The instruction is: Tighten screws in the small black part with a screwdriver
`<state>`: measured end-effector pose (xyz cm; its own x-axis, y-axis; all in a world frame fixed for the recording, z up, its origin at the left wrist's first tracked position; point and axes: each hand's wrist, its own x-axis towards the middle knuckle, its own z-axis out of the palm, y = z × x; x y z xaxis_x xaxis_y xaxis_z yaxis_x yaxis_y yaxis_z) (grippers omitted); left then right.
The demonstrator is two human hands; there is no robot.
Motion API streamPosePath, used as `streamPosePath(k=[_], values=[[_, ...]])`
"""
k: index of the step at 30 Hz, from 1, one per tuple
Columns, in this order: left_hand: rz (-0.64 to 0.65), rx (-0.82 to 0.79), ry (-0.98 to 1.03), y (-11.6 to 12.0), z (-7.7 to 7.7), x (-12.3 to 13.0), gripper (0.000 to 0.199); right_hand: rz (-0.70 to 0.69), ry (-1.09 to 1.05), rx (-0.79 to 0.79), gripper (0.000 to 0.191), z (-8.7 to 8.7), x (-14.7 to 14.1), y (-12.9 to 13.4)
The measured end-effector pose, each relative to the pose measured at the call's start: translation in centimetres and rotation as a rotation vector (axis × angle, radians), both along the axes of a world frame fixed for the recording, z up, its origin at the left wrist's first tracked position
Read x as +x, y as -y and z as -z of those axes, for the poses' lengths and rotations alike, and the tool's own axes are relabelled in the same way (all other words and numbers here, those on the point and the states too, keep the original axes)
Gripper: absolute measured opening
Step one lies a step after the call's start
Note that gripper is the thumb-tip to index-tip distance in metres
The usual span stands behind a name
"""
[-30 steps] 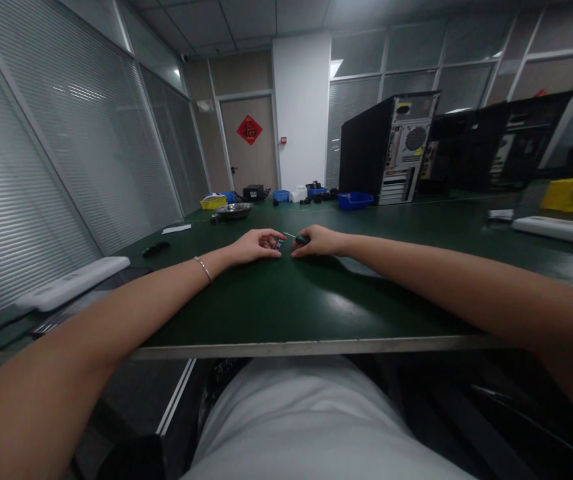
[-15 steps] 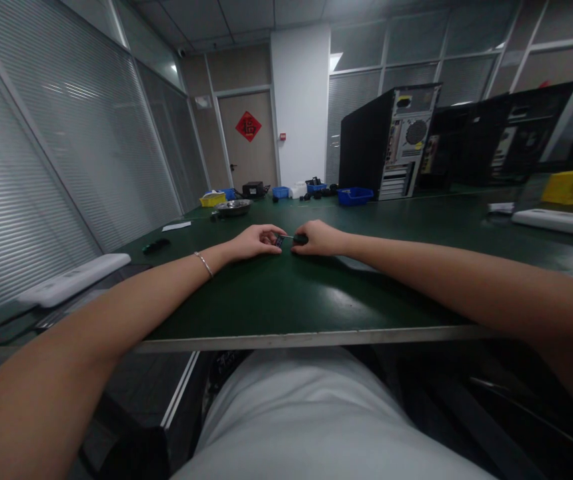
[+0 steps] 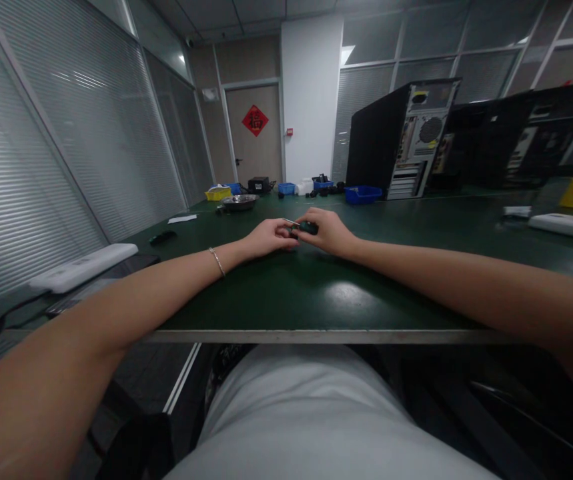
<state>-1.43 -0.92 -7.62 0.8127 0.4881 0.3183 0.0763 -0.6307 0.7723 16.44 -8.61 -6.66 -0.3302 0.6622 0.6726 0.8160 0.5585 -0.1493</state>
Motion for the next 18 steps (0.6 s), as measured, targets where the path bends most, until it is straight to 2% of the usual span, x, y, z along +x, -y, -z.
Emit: streamPosePath(k=[5, 14, 18], values=[[-0.040, -0.007, 0.080, 0.04, 0.24, 0.25, 0.046, -0.012, 0.000, 0.017, 0.028, 0.14, 0.08, -0.04], [-0.053, 0.027, 0.107, -0.15, 0.12, 0.02, 0.045, -0.001, 0.023, 0.028, 0.028, 0.19, 0.30, -0.16], [-0.023, -0.010, 0.122, -0.14, 0.15, 0.04, 0.046, -0.013, 0.038, 0.053, 0.025, 0.40, 0.37, -0.32]])
